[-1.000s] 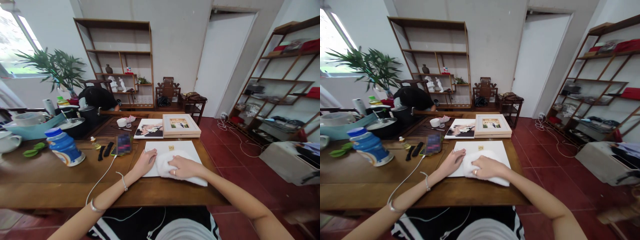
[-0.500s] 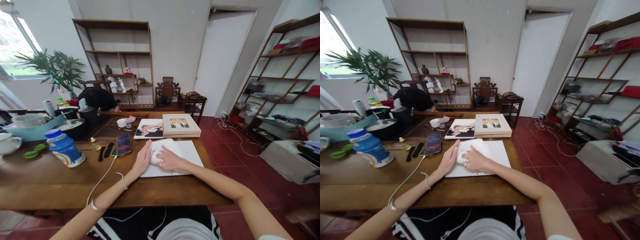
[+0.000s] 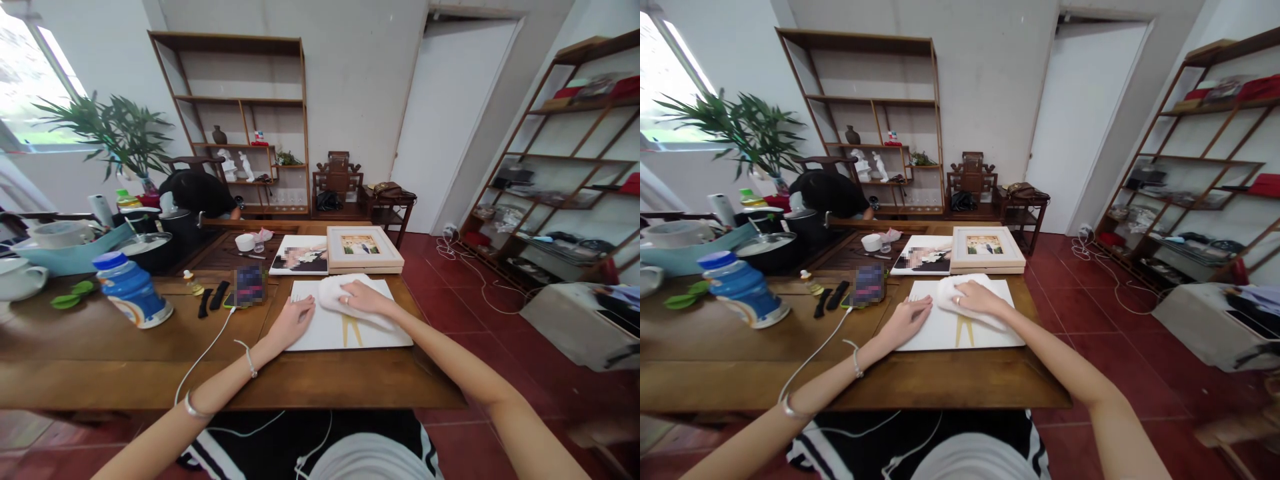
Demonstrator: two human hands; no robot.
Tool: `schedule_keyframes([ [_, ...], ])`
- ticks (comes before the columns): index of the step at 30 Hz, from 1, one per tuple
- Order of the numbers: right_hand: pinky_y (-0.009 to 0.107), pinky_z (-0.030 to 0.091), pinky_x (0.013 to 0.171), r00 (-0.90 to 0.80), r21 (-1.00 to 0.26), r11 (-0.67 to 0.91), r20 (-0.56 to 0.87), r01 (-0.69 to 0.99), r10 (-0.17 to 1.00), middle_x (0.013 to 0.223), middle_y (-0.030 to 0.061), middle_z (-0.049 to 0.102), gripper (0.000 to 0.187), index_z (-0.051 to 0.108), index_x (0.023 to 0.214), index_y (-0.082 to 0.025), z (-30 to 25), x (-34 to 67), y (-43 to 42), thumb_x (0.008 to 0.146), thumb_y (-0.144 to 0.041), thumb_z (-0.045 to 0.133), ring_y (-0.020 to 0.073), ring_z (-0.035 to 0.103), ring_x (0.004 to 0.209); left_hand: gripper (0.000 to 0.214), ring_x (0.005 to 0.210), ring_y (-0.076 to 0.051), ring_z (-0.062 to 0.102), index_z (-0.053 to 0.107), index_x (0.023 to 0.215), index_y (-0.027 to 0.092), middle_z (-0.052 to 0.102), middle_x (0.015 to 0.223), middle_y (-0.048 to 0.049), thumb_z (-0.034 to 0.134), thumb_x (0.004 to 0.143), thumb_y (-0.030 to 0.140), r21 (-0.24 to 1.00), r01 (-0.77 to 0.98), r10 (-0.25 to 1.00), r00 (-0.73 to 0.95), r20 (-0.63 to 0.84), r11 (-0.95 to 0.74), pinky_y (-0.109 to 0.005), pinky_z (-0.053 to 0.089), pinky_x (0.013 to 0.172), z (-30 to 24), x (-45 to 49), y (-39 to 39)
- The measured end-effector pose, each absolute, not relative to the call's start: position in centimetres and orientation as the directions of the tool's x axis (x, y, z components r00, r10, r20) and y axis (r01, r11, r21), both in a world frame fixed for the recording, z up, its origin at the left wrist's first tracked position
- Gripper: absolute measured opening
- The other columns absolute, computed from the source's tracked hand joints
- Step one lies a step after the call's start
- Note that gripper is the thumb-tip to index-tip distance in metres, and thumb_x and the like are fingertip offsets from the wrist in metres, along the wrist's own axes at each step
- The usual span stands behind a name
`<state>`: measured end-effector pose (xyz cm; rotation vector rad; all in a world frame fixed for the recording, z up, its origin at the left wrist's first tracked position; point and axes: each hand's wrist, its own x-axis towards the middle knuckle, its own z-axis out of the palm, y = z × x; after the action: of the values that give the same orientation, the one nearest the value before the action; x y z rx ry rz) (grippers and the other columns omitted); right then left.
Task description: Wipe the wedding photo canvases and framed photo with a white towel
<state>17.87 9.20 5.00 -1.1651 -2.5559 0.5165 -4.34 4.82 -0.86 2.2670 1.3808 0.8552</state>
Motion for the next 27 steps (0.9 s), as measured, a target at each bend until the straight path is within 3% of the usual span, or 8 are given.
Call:
schedule_keyframes([
  [10, 0.027, 0.038, 0.067, -0.604, -0.605, 0.555, 0.149, 0.571, 0.783, 0.084, 0.0035, 0.063, 0.013, 0.054, 0.071, -0.018, 3.8, 11.4, 13.8, 0.079, -0.023, 0.045, 0.0188, 0.055, 0.078, 0.028, 0.113, -0.025, 0.055, 0.068, 0.099, 0.020, 0.065, 0.112, -0.0100, 0.044, 0.085, 0.022, 0.518, 0.693, 0.863, 0.365, 0.348, -0.502, -0.051, 0.020, 0.107, -1.3, -4.7, 5.2],
  [16, 0.028, 0.039, 0.067, -0.561, -0.662, 0.488, 0.121, 0.569, 0.819, 0.082, 0.0038, 0.064, 0.015, 0.056, 0.071, -0.018, 3.5, 13.8, 14.1, 0.077, -0.027, 0.046, 0.0194, 0.054, 0.075, 0.027, 0.115, -0.025, 0.053, 0.068, 0.098, 0.021, 0.062, 0.118, -0.0094, 0.044, 0.085, 0.021, 0.519, 0.686, 0.859, 0.374, 0.351, -0.510, -0.050, 0.022, 0.107, -1.1, -4.7, 5.0],
  [24, 0.035, 0.037, 0.086, -0.269, -0.713, 0.277, 0.128, 0.644, 0.955, 0.104, 0.0089, 0.064, 0.030, 0.062, 0.090, -0.014, 3.4, 24.2, 11.9, 0.076, -0.031, 0.042, 0.0256, 0.053, 0.097, 0.027, 0.118, -0.025, 0.050, 0.067, 0.097, 0.024, 0.062, 0.118, -0.0082, 0.043, 0.085, 0.022, 0.531, 0.688, 0.869, 0.371, 0.329, -0.495, -0.050, 0.021, 0.107, -1.5, -4.7, 5.2],
  [27, 0.037, 0.037, 0.087, -0.210, -0.723, 0.236, 0.128, 0.649, 0.969, 0.100, 0.0092, 0.065, 0.031, 0.063, 0.090, -0.014, 2.9, 26.8, 8.9, 0.076, -0.032, 0.041, 0.0266, 0.055, 0.094, 0.027, 0.118, -0.025, 0.050, 0.067, 0.097, 0.023, 0.062, 0.118, -0.0080, 0.043, 0.085, 0.021, 0.538, 0.687, 0.872, 0.369, 0.321, -0.488, -0.052, 0.020, 0.107, -1.4, -4.6, 5.1],
])
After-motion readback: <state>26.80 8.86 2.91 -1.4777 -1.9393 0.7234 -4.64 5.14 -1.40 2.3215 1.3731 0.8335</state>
